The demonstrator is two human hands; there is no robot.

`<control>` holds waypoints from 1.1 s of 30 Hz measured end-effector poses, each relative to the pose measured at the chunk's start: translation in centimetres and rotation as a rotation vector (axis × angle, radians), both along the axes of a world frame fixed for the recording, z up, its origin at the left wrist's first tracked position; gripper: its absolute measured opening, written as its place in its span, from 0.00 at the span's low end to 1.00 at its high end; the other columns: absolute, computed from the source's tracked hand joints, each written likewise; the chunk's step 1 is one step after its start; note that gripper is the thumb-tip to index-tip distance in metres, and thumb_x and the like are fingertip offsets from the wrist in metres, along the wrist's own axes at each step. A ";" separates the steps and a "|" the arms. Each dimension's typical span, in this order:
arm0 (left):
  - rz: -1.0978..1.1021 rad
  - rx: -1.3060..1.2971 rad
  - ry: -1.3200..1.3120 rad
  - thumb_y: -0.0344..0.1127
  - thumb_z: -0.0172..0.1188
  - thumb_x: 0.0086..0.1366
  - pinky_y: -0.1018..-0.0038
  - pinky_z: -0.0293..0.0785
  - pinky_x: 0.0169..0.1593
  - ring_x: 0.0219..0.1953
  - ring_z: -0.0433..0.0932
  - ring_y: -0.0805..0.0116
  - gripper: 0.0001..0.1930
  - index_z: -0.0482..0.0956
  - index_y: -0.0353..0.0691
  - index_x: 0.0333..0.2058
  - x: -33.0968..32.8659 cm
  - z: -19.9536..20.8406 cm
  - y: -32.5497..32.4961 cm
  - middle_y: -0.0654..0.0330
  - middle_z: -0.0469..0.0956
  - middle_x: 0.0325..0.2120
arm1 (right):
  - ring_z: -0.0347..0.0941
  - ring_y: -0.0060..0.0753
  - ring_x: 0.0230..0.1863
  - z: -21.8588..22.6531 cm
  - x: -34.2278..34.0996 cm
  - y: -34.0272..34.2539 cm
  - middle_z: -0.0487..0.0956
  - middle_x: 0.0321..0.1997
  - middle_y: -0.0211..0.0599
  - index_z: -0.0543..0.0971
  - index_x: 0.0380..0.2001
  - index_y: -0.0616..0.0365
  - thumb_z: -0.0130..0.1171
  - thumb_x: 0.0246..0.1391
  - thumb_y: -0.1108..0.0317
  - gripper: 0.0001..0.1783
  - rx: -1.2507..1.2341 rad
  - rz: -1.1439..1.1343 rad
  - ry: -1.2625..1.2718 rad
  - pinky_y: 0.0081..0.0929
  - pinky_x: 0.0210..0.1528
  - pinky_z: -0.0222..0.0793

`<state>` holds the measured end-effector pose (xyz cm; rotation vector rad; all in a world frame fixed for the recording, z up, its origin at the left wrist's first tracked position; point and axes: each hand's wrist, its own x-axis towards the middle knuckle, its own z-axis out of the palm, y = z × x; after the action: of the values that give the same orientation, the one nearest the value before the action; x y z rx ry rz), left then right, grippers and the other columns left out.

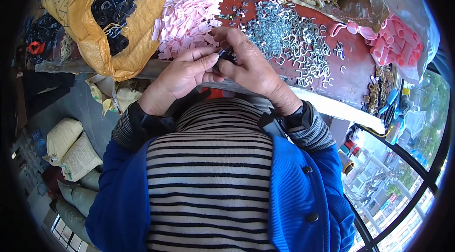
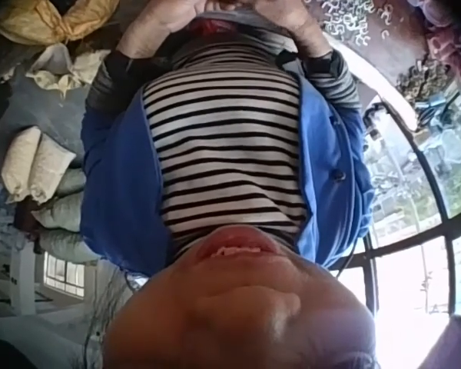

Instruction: The person picks up a black component and a pink sleeve, fits the component into the sleeve, and then attaches a small metal clip to the assembly. They repeat this process multiple times, eventually placing a finished item into a white bag.

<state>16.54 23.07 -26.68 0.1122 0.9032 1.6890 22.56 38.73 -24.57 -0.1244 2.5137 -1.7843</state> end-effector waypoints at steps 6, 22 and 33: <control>0.002 0.062 -0.089 0.36 0.45 0.60 0.78 0.71 0.38 0.34 0.73 0.69 0.14 0.66 0.32 0.41 0.0 -0.1 -0.6 0.54 0.72 0.35 | 0.66 0.26 0.36 0.5 2.2 5.4 0.68 0.40 0.35 0.63 0.46 0.59 0.53 0.42 0.73 0.24 0.103 -0.237 0.054 0.23 0.37 0.64; 0.119 0.014 -0.083 0.33 0.46 0.59 0.77 0.71 0.38 0.34 0.74 0.65 0.10 0.69 0.33 0.36 -0.4 0.3 -0.2 0.53 0.72 0.33 | 0.69 0.43 0.23 -1.8 5.2 13.4 0.71 0.23 0.45 0.71 0.25 0.60 0.52 0.43 0.70 0.05 0.875 -0.572 0.061 0.32 0.25 0.63; 0.126 0.066 -0.007 0.37 0.53 0.55 0.77 0.69 0.39 0.33 0.72 0.70 0.11 0.70 0.35 0.32 1.2 0.0 0.0 0.59 0.73 0.30 | 0.58 0.12 0.18 1.5 4.0 5.1 0.65 0.16 0.23 0.71 0.28 0.61 0.47 0.51 0.71 0.05 -0.097 -0.299 -0.145 0.12 0.20 0.53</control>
<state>17.75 23.08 -26.70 0.0951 0.8646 1.8354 26.55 43.87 -23.10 0.3828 2.4477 -1.9367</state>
